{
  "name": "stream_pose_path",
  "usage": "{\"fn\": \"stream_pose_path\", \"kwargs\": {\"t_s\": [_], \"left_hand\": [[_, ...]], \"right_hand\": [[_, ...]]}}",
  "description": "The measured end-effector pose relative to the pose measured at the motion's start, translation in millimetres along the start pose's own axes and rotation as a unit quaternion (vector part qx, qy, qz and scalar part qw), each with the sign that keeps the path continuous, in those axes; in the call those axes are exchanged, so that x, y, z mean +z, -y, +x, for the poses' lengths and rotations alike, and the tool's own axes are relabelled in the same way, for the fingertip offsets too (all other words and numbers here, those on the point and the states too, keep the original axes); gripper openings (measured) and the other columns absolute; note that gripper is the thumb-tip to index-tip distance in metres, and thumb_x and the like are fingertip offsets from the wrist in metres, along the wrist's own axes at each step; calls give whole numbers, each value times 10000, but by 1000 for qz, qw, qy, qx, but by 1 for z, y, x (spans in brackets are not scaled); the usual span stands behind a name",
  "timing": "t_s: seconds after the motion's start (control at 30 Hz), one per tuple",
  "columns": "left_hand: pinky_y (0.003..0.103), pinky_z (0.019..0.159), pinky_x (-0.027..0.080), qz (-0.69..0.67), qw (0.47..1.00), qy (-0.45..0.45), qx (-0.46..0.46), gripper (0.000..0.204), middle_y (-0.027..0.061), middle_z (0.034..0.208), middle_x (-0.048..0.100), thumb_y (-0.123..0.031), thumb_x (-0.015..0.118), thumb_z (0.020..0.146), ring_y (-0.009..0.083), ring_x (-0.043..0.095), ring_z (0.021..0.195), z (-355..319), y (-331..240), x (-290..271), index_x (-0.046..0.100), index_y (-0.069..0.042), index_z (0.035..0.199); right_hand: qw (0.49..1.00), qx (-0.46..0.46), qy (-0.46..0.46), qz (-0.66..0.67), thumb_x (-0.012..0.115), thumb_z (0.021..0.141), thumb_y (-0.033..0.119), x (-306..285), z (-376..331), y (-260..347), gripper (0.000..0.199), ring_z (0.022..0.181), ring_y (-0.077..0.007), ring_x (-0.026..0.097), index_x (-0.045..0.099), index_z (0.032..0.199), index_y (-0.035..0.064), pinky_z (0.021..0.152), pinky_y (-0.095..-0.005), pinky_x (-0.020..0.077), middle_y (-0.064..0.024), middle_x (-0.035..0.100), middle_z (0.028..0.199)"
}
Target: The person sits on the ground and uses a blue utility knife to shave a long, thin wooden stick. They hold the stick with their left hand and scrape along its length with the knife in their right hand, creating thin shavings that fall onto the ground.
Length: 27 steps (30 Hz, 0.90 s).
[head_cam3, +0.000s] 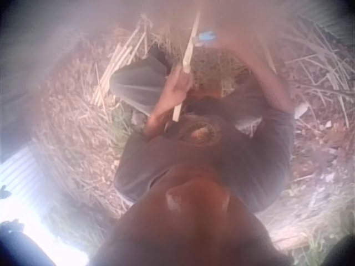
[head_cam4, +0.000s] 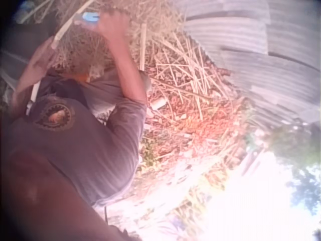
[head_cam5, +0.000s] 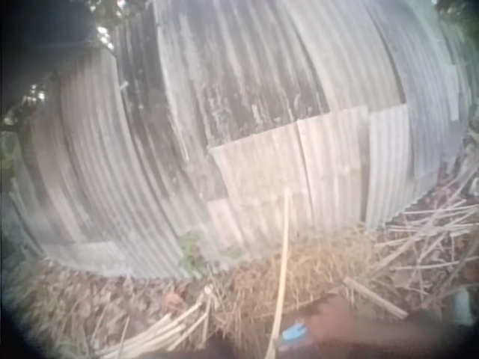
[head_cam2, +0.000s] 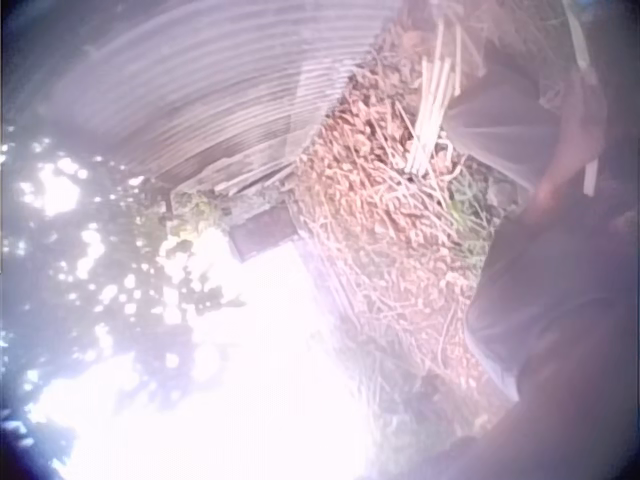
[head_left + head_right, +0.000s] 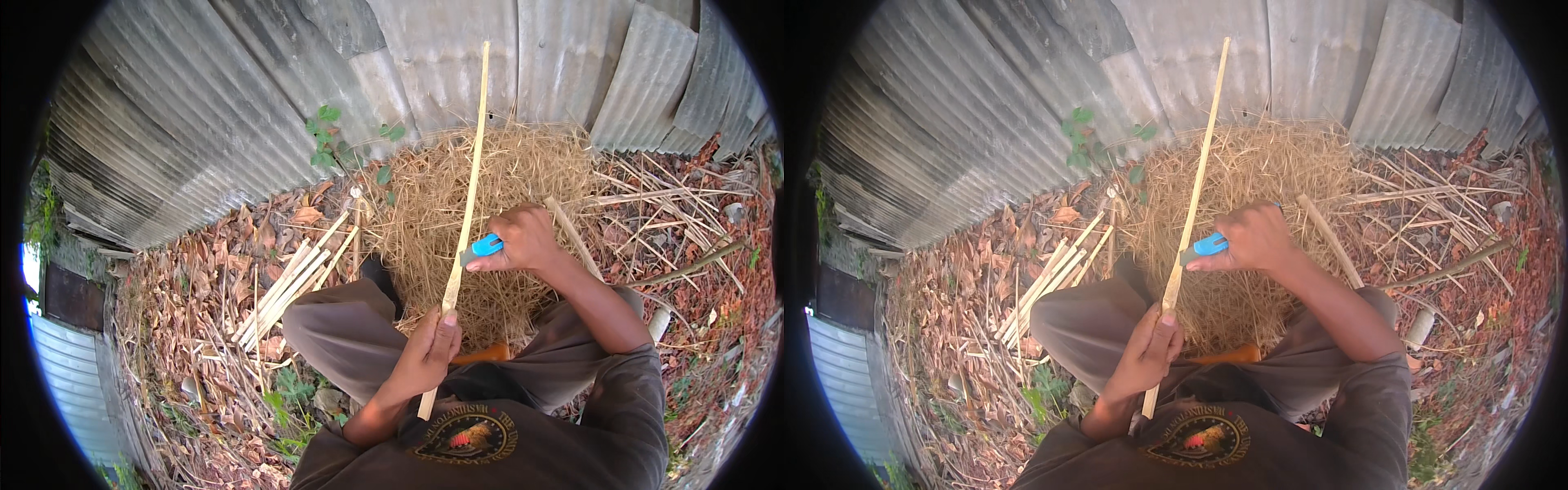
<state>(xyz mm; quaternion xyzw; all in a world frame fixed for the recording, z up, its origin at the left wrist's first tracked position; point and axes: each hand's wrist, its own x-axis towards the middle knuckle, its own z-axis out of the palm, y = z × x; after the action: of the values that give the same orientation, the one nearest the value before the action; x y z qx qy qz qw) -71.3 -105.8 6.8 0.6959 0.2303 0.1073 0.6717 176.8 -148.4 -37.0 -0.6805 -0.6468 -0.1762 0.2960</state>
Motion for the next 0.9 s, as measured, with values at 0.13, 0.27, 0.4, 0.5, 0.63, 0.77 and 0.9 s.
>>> {"fn": "stream_pose_path", "kwargs": {"t_s": [0.13, 0.27, 0.4, 0.5, 0.63, 0.77, 0.9], "left_hand": [[208, 404, 310, -104, 989, 69, -76, 289, -27, 589, 364, -319, 295, 1043, 54, 339, 456, -11, 1, 0, 369, -87, 888], [200, 391, 291, -190, 977, 61, -82, 292, -24, 585, 361, -339, 289, 1043, 47, 324, 445, -11, 8, -4, 349, -111, 870], [219, 430, 267, -262, 959, 62, -93, 330, -10, 550, 318, -382, 300, 1035, 65, 258, 407, -13, 6, -7, 364, -115, 851], [209, 435, 257, -335, 929, 119, -102, 298, -23, 574, 318, -345, 274, 1044, 54, 279, 429, -21, 8, -7, 349, -126, 856], [223, 452, 261, -337, 929, 102, -118, 320, -15, 538, 312, -393, 308, 1030, 63, 250, 392, -25, 3, -13, 393, -126, 876], [212, 438, 259, -355, 915, 133, -137, 312, -24, 550, 315, -379, 276, 1037, 55, 264, 396, -33, 13, -11, 378, -129, 880], [199, 408, 258, -348, 906, 183, -159, 318, -26, 554, 317, -382, 259, 1039, 46, 267, 402, -49, 6, -13, 368, -129, 879]], "right_hand": [[979, 202, 23, -17, 498, 737, 797, 3, 5, -43, 759, 368, -266, 514, 543, 503, 77, 391, -393, 419, -75, 446, 396], [989, 128, 75, 2, 456, 750, 813, 7, 3, -12, 782, 375, -261, 530, 572, 524, 74, 392, -400, 426, -82, 464, 401], [996, 62, 47, 43, 447, 745, 826, 5, 3, 4, 793, 356, -250, 505, 568, 513, 78, 377, -387, 400, -71, 454, 392], [988, 151, 41, 13, 460, 753, 813, 3, 7, -21, 780, 349, -235, 495, 560, 503, 81, 376, -383, 397, -65, 455, 394], [992, 107, 60, -1, 475, 745, 807, 1, 6, 0, 767, 354, -231, 503, 551, 501, 84, 377, -380, 400, -68, 475, 405], [991, 115, 53, -43, 476, 741, 810, 0, 4, -25, 754, 363, -231, 516, 563, 512, 97, 383, -375, 411, -66, 483, 410], [981, 182, 25, -58, 440, 776, 789, -2, 3, -63, 767, 412, -301, 531, 573, 551, 68, 423, -422, 414, -110, 483, 430]]}}
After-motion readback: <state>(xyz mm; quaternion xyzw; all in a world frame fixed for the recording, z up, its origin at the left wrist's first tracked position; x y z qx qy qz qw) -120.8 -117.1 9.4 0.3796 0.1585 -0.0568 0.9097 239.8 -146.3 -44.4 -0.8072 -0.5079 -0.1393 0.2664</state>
